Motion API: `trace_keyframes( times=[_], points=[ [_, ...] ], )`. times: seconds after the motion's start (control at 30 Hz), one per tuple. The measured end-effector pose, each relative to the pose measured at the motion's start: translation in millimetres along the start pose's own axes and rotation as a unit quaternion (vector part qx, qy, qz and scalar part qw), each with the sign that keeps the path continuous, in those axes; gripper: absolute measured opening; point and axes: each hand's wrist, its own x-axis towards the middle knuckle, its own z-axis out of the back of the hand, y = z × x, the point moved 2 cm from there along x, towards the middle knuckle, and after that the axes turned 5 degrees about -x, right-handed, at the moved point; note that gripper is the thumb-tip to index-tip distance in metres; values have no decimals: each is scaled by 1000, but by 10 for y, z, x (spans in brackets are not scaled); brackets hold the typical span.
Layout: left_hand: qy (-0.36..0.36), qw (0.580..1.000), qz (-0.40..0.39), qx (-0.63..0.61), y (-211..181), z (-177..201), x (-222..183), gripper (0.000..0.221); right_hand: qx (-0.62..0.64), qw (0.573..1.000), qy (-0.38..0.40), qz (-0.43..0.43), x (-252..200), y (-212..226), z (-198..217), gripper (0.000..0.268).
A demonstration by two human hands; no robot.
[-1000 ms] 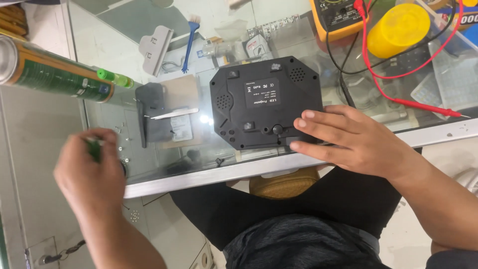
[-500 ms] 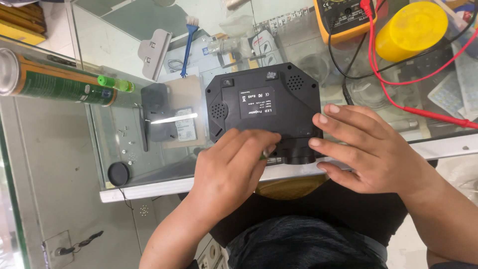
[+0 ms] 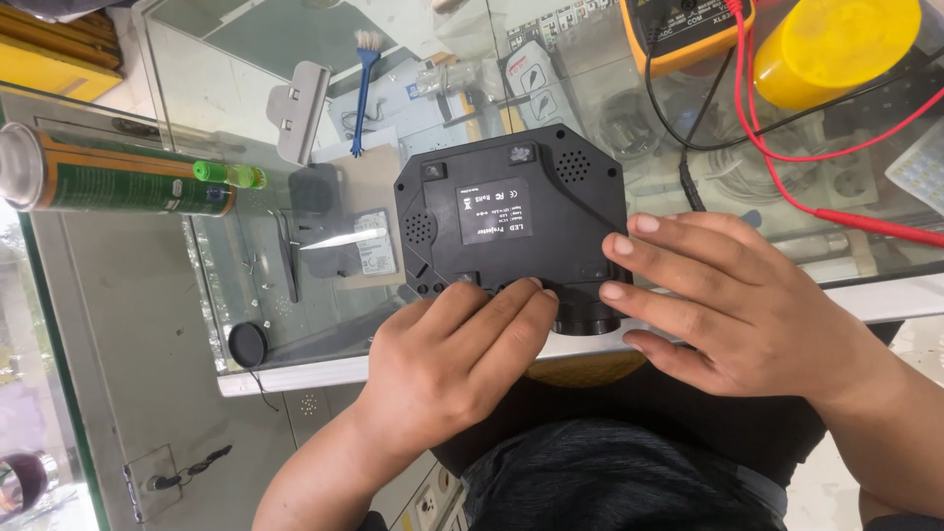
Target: Using a screwdriver to remove and then reinstall screws on the bottom of a portable LED projector.
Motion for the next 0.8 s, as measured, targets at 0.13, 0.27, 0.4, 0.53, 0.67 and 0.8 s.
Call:
trace_keyframes(
  times=[0.13, 0.27, 0.4, 0.53, 0.67, 0.8],
  points=[
    [3, 1000, -7, 19, -18, -6, -7, 13, 5, 1000, 1, -5, 20, 8, 15, 39],
    [-11, 1000, -8, 25, -24, -16, -11, 10, -4, 1000, 12, -11, 32, 12, 18, 40],
    [-9, 999, 22, -25, -20, 5, -32, 14, -9, 1000, 15, -16, 64, 18, 30, 36],
    [-30, 999, 37, 13, -54, -116, -136, 11, -32, 999, 17, -1, 76, 11, 26, 35],
    [-31, 998, 42, 32, -74, -144, -163, 11, -19, 999, 26, -6, 76, 22, 16, 36],
    [-30, 996, 21, 76, -88, -170, -165, 11, -16, 1000, 23, -10, 63, 24, 6, 36]
  ],
)
